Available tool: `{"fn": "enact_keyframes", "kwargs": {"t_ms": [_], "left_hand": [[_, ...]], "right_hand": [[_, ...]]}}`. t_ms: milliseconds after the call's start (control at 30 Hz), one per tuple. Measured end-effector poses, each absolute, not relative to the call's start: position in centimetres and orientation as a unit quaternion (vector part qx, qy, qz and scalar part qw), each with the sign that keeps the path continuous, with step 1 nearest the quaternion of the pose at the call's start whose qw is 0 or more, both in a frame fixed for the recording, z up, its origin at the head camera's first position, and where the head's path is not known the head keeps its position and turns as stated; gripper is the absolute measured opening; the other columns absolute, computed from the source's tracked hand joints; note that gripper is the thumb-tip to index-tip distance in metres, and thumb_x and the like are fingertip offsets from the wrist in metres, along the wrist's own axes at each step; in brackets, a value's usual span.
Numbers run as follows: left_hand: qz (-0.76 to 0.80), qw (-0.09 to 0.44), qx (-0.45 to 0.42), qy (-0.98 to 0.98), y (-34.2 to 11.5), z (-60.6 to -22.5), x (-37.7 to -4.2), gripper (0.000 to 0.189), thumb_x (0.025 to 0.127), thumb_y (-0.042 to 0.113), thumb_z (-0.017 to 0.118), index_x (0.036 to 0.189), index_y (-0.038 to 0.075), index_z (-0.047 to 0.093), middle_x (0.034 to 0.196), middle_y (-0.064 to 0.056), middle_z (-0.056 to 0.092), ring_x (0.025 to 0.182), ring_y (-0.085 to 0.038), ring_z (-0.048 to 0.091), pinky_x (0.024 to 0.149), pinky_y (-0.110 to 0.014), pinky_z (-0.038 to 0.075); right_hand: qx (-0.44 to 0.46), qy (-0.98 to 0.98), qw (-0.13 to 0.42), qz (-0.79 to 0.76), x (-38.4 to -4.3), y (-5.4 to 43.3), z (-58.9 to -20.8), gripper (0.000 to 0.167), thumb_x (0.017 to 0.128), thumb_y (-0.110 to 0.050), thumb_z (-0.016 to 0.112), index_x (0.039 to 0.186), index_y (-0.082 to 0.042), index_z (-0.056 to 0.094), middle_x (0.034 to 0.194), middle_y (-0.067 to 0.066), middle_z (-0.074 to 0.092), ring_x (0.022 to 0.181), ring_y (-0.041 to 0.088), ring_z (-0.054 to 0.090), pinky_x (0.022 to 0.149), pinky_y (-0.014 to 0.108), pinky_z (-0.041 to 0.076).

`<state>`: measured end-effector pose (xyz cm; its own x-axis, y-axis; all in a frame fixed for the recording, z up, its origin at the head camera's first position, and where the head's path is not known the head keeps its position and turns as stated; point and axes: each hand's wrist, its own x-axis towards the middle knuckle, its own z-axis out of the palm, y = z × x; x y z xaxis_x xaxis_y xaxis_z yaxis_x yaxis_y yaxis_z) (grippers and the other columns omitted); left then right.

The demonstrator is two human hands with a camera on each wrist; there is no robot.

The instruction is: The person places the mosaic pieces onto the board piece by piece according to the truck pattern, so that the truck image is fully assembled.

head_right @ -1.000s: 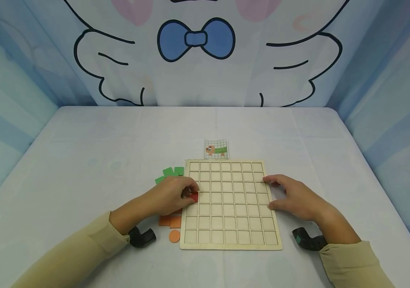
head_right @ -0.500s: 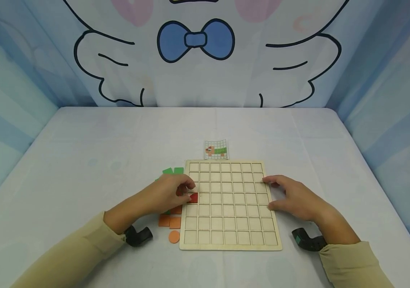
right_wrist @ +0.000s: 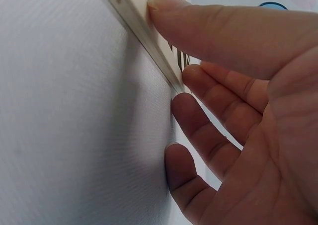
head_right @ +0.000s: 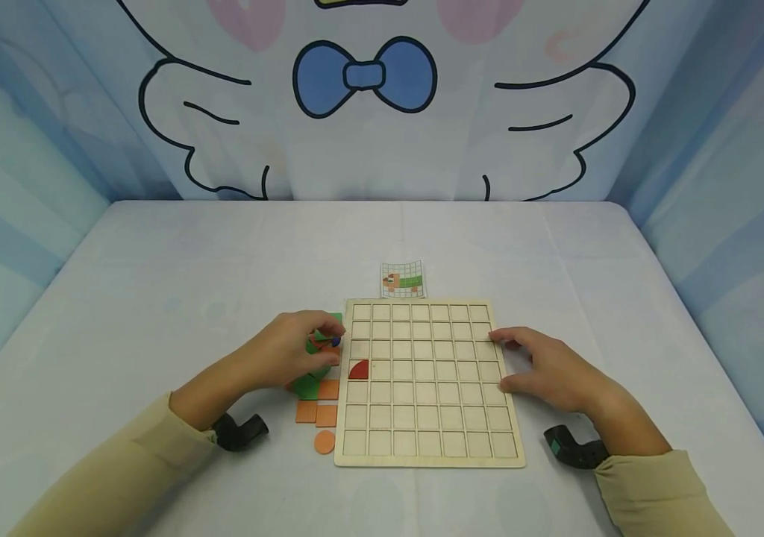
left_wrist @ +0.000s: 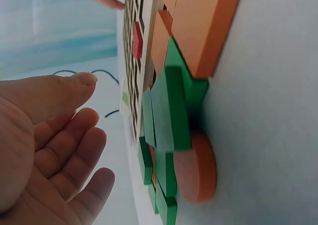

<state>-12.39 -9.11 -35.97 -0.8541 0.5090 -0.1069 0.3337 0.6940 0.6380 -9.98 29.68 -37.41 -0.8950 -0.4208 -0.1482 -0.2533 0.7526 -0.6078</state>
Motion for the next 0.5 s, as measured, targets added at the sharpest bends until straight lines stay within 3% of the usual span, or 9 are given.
{"fn": "enact_keyframes", "kwargs": {"t_ms": [500], "left_hand": [[0.29,0.13,0.186,0.93,-11.7,-36.3,-12.9,0.038,0.089,0.017,0.078,0.124,0.009,0.065,0.119,-0.002,0.066,0.115,-0.021,0.058,0.099,-0.04,0.047]], "right_hand": [[-0.184,0.925,0.138,-0.301,-10.0,29.7,-37.5,0.066,0.085,-0.021,0.081,0.141,-0.003,0.05,0.137,0.016,0.055,0.122,0.035,0.05,0.096,0.055,0.042]]}}
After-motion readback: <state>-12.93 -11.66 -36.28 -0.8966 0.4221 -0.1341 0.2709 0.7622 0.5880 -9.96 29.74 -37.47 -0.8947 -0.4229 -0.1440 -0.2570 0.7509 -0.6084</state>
